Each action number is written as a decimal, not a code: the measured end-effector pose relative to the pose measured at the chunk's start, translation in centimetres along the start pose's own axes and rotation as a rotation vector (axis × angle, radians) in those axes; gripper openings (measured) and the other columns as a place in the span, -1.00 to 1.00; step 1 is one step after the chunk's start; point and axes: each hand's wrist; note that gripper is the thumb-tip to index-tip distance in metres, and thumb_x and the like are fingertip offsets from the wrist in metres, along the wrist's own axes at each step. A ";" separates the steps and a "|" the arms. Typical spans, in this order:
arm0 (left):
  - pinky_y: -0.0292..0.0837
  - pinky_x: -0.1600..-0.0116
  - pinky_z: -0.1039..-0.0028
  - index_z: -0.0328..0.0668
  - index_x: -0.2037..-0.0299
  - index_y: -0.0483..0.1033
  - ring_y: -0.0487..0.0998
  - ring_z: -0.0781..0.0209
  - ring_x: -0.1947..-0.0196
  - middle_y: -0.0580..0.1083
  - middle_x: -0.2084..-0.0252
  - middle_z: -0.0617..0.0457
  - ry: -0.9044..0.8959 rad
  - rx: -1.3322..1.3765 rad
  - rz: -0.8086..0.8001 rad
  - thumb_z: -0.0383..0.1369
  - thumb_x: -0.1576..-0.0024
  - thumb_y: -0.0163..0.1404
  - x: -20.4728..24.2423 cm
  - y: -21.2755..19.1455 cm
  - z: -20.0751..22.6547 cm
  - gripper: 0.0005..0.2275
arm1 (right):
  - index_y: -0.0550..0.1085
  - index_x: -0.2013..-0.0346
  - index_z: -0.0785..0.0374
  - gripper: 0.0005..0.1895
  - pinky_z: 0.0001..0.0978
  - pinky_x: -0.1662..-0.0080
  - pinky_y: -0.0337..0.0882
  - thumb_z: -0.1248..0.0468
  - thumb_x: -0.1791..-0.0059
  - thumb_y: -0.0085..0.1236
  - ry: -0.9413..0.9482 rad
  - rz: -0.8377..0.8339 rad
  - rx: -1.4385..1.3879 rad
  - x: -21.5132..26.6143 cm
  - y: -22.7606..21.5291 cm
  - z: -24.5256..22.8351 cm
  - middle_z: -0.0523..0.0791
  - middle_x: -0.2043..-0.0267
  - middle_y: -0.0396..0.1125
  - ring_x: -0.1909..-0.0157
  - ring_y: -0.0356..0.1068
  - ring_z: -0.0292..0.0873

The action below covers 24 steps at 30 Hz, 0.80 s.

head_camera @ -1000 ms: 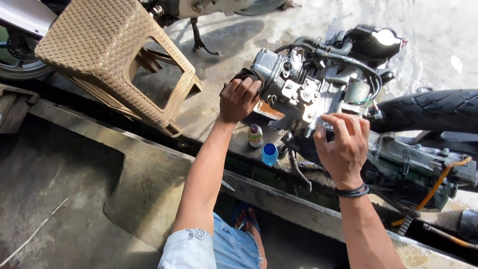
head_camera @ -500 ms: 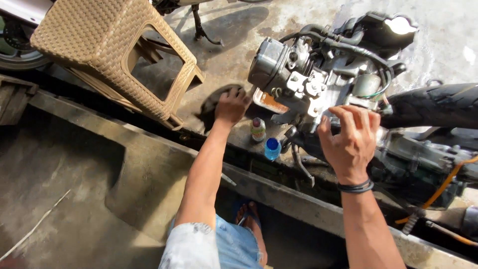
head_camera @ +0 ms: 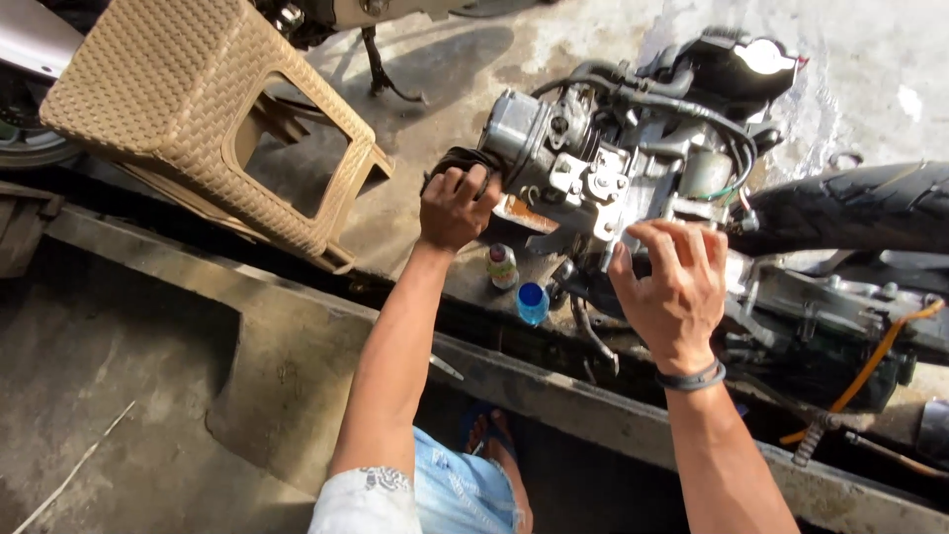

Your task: The person is cleaning a motorcycle engine by applying liquid from a bottle to a cloth and wiping the engine's surfaces to remove dirt and grease.

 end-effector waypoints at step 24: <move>0.20 0.52 0.43 0.18 0.25 0.48 0.34 0.16 0.49 0.32 0.23 0.11 0.043 -0.030 -0.140 -0.35 -0.22 -0.06 1.6 -1.5 0.4 -0.91 | 0.57 0.20 0.17 -0.86 -0.17 -0.09 0.35 0.24 0.02 0.30 0.001 -0.044 0.058 -0.1 0.0 -0.4 -0.07 0.26 0.44 0.10 0.47 -0.08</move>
Point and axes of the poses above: each hand's wrist, its own x-axis away from the middle knuckle, its own y-axis out of the palm, z = x × y
